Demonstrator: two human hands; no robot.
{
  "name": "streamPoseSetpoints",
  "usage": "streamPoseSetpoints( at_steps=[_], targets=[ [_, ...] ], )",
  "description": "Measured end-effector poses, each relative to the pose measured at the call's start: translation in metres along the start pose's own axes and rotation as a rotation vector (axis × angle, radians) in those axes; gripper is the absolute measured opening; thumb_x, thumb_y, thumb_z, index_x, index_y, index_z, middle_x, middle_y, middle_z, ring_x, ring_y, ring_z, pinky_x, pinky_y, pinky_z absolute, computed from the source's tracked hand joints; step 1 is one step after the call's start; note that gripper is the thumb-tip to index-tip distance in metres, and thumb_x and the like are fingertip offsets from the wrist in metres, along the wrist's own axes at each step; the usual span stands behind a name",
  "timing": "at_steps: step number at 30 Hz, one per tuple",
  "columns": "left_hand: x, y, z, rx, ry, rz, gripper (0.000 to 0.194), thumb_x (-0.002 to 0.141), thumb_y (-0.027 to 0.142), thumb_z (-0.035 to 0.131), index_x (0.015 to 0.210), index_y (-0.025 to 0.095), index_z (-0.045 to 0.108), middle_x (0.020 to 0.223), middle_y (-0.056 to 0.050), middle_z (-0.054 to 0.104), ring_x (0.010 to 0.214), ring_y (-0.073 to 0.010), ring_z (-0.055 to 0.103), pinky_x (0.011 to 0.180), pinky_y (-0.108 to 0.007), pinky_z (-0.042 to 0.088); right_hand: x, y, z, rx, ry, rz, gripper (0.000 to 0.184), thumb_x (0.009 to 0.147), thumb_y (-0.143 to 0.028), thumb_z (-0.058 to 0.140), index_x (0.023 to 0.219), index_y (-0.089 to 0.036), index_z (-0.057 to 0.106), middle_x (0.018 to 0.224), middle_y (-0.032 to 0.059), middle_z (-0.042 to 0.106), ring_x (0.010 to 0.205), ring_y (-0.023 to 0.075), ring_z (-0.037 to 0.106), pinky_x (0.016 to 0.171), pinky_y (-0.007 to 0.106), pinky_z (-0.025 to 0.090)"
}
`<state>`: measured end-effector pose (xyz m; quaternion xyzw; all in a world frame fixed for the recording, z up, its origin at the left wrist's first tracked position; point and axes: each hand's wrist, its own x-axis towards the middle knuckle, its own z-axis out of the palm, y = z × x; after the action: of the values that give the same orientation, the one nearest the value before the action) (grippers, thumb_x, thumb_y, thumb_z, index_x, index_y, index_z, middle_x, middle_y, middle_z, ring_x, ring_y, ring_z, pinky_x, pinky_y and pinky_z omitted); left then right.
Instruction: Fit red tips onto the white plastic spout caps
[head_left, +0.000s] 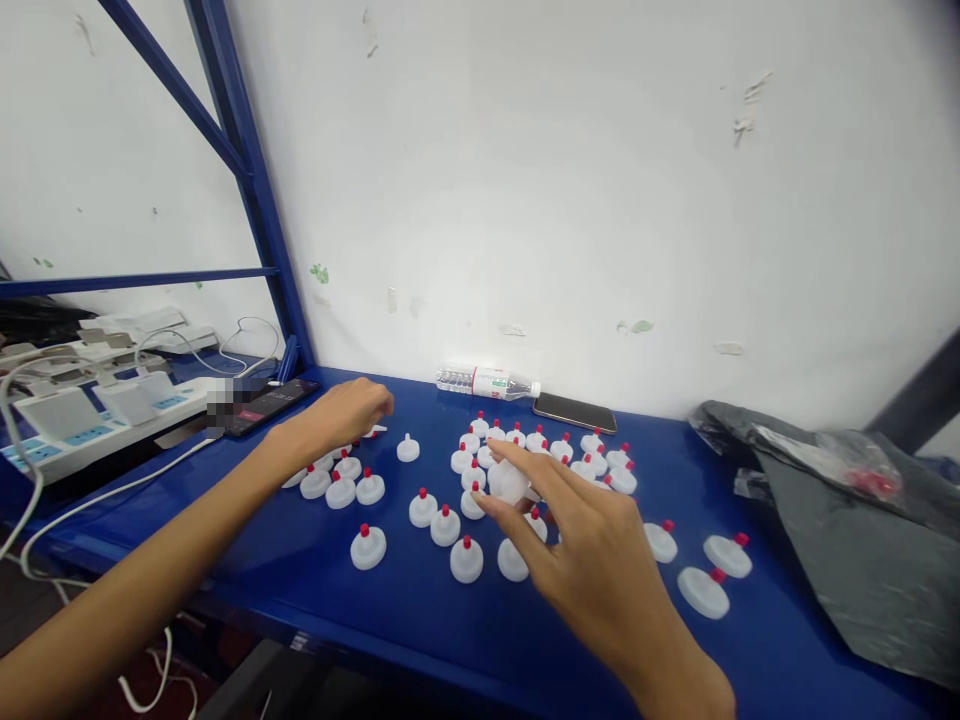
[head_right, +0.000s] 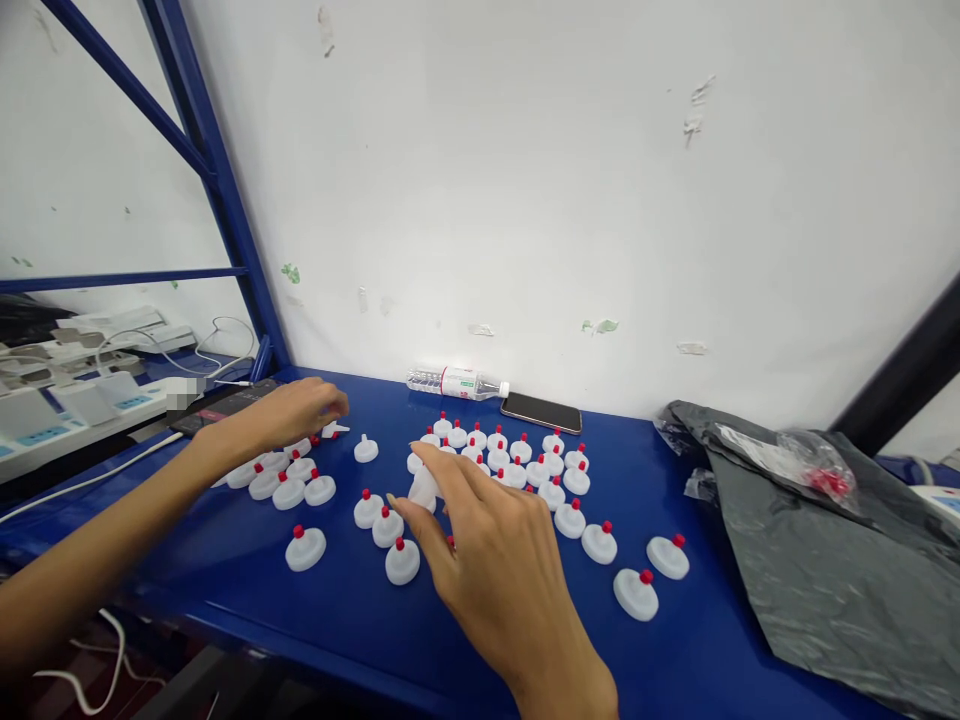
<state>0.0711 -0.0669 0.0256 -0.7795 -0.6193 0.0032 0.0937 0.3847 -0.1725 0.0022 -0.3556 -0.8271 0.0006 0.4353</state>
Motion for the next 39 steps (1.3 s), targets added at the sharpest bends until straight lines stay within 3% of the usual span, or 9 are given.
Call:
streamPoseSetpoints(
  at_steps=[5, 10, 21, 26, 30, 33, 35, 39],
  targets=[
    [-0.011, -0.009, -0.006, 0.003, -0.062, -0.049, 0.026, 0.085, 0.018, 0.053, 0.092, 0.021, 0.078, 0.093, -0.012, 0.078, 0.083, -0.0272, 0.071, 0.067, -0.031, 0.047, 0.000, -0.001, 0.000, 0.014, -0.010, 0.009, 0.035, 0.102, -0.037, 0.058, 0.135, -0.025, 0.060, 0.123, 0.0024, 0.075, 0.090, 0.0184, 0.076, 0.085, 0.033, 0.058],
    [-0.013, -0.010, 0.002, -0.034, -0.073, -0.018, 0.027, 0.087, 0.018, 0.052, 0.096, 0.021, 0.078, 0.098, -0.011, 0.078, 0.089, -0.0270, 0.072, 0.069, -0.031, 0.047, 0.000, -0.002, 0.001, 0.012, -0.033, 0.024, 0.035, 0.100, -0.036, 0.060, 0.135, -0.028, 0.059, 0.118, -0.0004, 0.076, 0.088, 0.0177, 0.075, 0.075, 0.031, 0.057],
    [-0.006, -0.013, 0.022, -0.064, -0.085, 0.002, 0.017, 0.086, 0.025, 0.059, 0.092, 0.023, 0.075, 0.093, -0.009, 0.077, 0.083, -0.0254, 0.070, 0.065, -0.030, 0.044, -0.002, -0.002, -0.001, 0.014, -0.051, 0.021, 0.034, 0.100, -0.036, 0.061, 0.133, -0.028, 0.060, 0.118, -0.0010, 0.076, 0.088, 0.0178, 0.075, 0.072, 0.030, 0.054],
    [-0.006, 0.001, 0.004, -0.036, -0.064, 0.001, 0.020, 0.083, 0.019, 0.055, 0.086, 0.021, 0.074, 0.089, -0.008, 0.077, 0.080, -0.0259, 0.069, 0.064, -0.031, 0.043, -0.001, -0.002, -0.001, 0.009, -0.053, 0.044, 0.035, 0.102, -0.038, 0.057, 0.136, -0.030, 0.057, 0.117, -0.0011, 0.076, 0.084, 0.0174, 0.074, 0.071, 0.031, 0.054],
    [-0.013, 0.016, -0.019, -0.069, 0.026, -0.054, 0.022, 0.086, 0.027, 0.055, 0.088, 0.019, 0.075, 0.092, -0.009, 0.077, 0.081, -0.0264, 0.069, 0.065, -0.032, 0.044, 0.000, -0.001, 0.000, -0.037, -0.074, 0.087, 0.038, 0.104, -0.039, 0.052, 0.140, -0.027, 0.054, 0.115, 0.0012, 0.076, 0.091, 0.0212, 0.075, 0.071, 0.033, 0.053],
    [-0.029, 0.031, -0.029, -0.236, 0.160, -0.024, 0.024, 0.089, 0.032, 0.056, 0.095, 0.020, 0.076, 0.089, -0.005, 0.077, 0.079, -0.0220, 0.069, 0.068, -0.030, 0.047, 0.001, 0.000, 0.001, -0.050, -0.112, 0.146, 0.028, 0.102, -0.042, 0.054, 0.126, -0.028, 0.059, 0.097, -0.0012, 0.077, 0.079, 0.0221, 0.074, 0.063, 0.033, 0.050],
    [-0.043, 0.044, -0.034, -0.365, 0.266, 0.006, 0.027, 0.092, 0.036, 0.057, 0.104, 0.022, 0.077, 0.090, -0.003, 0.077, 0.076, -0.0185, 0.068, 0.069, -0.028, 0.048, 0.002, 0.001, 0.002, -0.034, -0.132, 0.165, 0.019, 0.100, -0.040, 0.059, 0.114, -0.028, 0.061, 0.096, -0.0019, 0.075, 0.079, 0.0217, 0.072, 0.062, 0.032, 0.049],
    [-0.073, 0.078, -0.041, -0.564, 0.405, 0.074, 0.025, 0.096, 0.039, 0.058, 0.103, 0.024, 0.077, 0.100, -0.001, 0.077, 0.075, -0.0142, 0.066, 0.062, -0.023, 0.049, 0.003, 0.002, 0.003, 0.003, -0.092, 0.105, 0.015, 0.096, -0.027, 0.067, 0.109, -0.028, 0.062, 0.110, 0.0000, 0.069, 0.101, 0.0220, 0.065, 0.081, 0.034, 0.049]
  ],
)
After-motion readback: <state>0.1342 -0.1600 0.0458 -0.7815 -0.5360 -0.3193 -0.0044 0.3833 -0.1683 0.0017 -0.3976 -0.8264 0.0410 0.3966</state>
